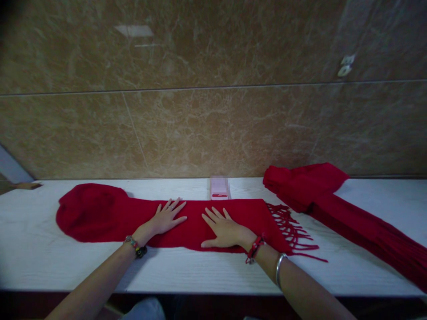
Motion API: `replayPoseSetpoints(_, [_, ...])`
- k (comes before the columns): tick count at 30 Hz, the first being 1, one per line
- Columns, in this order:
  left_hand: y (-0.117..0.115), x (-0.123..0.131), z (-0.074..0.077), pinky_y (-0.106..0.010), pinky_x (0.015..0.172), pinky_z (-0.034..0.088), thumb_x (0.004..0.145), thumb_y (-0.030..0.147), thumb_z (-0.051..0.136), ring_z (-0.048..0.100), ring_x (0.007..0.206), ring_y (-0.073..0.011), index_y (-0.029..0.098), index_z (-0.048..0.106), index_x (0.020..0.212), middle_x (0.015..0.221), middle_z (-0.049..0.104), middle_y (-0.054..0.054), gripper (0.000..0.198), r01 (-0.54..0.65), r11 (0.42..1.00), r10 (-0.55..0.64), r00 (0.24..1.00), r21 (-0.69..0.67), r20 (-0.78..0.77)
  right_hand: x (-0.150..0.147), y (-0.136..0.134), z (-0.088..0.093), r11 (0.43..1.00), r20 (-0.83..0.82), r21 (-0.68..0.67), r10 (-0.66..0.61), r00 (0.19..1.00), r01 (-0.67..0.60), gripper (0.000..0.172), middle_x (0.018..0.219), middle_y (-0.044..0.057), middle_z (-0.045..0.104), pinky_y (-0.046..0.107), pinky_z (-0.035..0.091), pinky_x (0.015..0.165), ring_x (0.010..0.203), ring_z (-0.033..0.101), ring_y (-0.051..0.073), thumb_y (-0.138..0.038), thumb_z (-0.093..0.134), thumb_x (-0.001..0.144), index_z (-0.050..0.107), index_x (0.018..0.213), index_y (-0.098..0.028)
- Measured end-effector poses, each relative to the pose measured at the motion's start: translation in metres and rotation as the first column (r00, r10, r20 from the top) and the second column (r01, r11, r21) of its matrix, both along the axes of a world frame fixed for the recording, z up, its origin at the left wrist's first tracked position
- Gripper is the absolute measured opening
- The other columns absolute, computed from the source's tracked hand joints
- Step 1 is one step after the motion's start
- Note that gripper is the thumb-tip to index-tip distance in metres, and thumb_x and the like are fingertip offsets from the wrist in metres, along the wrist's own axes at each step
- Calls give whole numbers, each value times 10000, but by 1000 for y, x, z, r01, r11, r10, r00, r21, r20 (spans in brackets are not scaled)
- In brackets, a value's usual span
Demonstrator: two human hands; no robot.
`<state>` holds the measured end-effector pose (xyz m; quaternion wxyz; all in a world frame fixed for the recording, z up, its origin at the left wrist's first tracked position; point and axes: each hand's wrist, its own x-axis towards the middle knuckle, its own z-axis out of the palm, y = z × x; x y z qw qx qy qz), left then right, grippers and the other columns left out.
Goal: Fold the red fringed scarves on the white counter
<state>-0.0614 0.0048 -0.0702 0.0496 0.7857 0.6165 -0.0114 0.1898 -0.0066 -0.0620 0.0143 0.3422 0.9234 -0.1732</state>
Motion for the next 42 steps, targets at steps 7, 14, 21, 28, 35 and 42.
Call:
replayPoseSetpoints(7, [-27,5,12,-444,961,280,866,367,330,327,1213,-284,235,462,1207,1334,378,-91,388,-21,967,51,993,256,-111,0,2,-2,1000,-5,-6,9,1000,-9,945,1435,136,22,523,-18,1013,1299,-44,288,-715,385,686,75,1377,-150])
replayPoseSetpoints(14, [-87,10,27,-346,864,403,771,164,412,502,1008,-218,213,508,1110,1104,525,-93,356,136,983,-124,987,119,-102,2,5,2,999,-51,-40,-13,999,11,956,1441,117,55,515,-1,1020,1301,-24,291,-695,486,636,144,1373,-191])
replayPoseSetpoints(21, [-94,-7,26,-400,883,396,672,14,383,464,1082,-248,183,460,1170,1202,474,-109,532,29,998,-21,990,52,-138,-27,-13,14,987,-343,95,155,927,-130,608,1262,100,415,344,272,981,1173,340,208,-476,596,695,467,1209,-179])
replayPoseSetpoints(28, [-91,-5,35,-351,862,419,677,89,451,496,1034,-239,166,507,1096,1109,524,-117,430,59,998,-56,994,35,-92,-54,-20,8,970,-326,208,190,926,-126,236,944,65,576,298,381,816,888,499,171,-173,541,735,553,970,-157])
replayPoseSetpoints(35, [-86,9,35,-383,797,443,729,156,477,536,962,-249,176,527,1025,1052,541,-118,301,-29,995,42,988,93,-150,-53,-11,1,998,-493,68,30,870,4,190,788,12,590,222,400,643,699,536,125,-100,465,765,522,929,-177])
replayPoseSetpoints(42, [-67,1,28,-316,739,456,801,125,383,580,879,-203,182,550,976,940,605,-83,248,-35,988,46,997,150,-69,-51,-12,4,989,-496,132,122,860,-65,138,887,28,582,248,402,743,808,527,147,-165,557,739,553,876,-181])
